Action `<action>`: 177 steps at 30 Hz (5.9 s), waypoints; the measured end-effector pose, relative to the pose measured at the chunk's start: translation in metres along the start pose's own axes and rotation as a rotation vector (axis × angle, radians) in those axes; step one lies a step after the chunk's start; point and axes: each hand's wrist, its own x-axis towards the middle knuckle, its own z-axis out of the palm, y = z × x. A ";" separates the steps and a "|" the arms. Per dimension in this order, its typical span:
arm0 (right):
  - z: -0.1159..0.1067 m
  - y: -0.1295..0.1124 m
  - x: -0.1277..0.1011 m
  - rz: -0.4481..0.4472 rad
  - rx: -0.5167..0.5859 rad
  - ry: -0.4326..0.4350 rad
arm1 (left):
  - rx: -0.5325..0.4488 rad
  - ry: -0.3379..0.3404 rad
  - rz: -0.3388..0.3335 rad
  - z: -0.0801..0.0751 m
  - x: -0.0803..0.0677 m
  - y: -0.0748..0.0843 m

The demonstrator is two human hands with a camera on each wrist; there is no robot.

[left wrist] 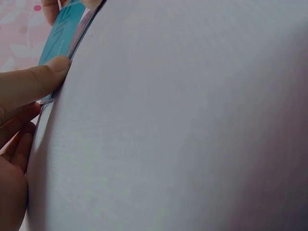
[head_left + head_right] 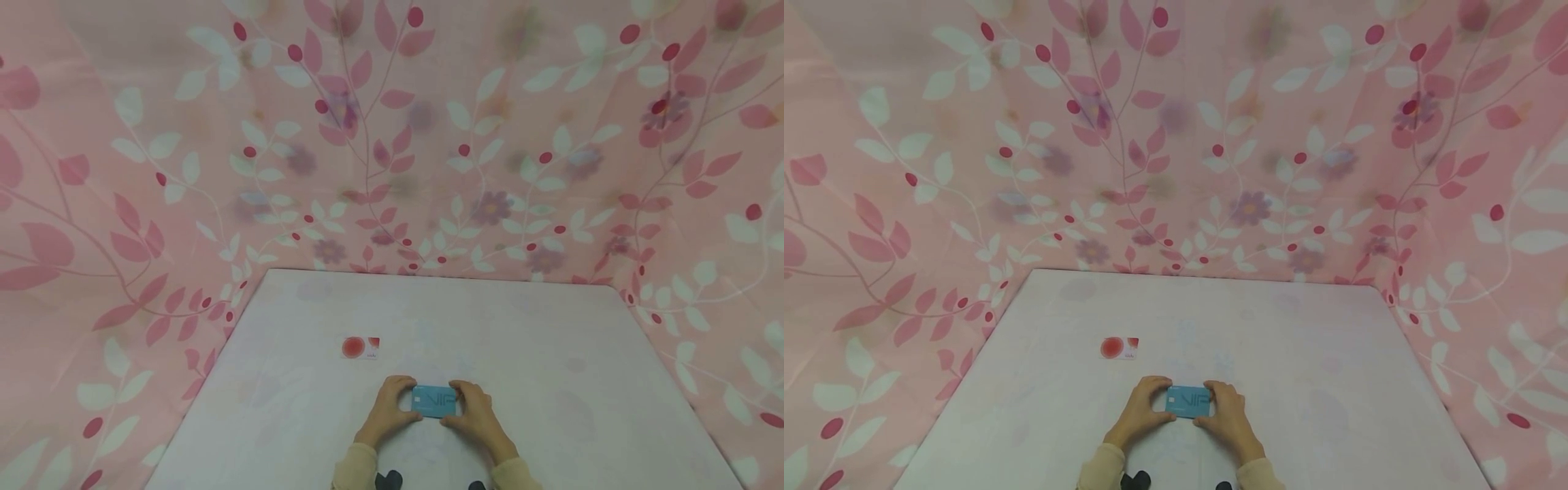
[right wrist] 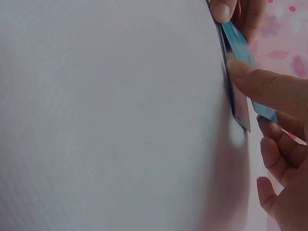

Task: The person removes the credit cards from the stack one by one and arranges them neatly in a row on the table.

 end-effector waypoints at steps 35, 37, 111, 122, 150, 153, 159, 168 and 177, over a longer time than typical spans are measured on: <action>-0.011 -0.007 0.011 -0.134 0.010 0.007 | -0.091 -0.027 -0.065 -0.018 0.009 0.000; -0.012 -0.008 0.013 -0.131 0.013 0.007 | -0.093 -0.032 -0.056 -0.021 0.011 0.000; 0.011 -0.018 0.130 -0.107 -0.105 -0.085 | 0.106 -0.135 -0.139 -0.071 0.108 -0.039; 0.018 -0.019 0.129 -0.066 -0.116 -0.102 | 0.187 -0.157 -0.098 -0.071 0.104 -0.039; 0.019 -0.011 0.125 -0.090 -0.123 -0.154 | 0.163 -0.228 -0.199 -0.080 0.104 -0.042; 0.020 -0.010 0.126 -0.092 -0.115 -0.154 | 0.164 -0.225 -0.171 -0.082 0.102 -0.043; 0.021 -0.010 0.128 -0.085 -0.118 -0.148 | 0.163 -0.206 -0.099 -0.086 0.099 -0.046; 0.022 -0.017 0.126 -0.069 -0.126 -0.167 | 0.162 -0.185 -0.046 -0.088 0.094 -0.051; 0.026 -0.022 0.122 -0.073 -0.132 -0.172 | 0.172 -0.182 -0.046 -0.088 0.093 -0.053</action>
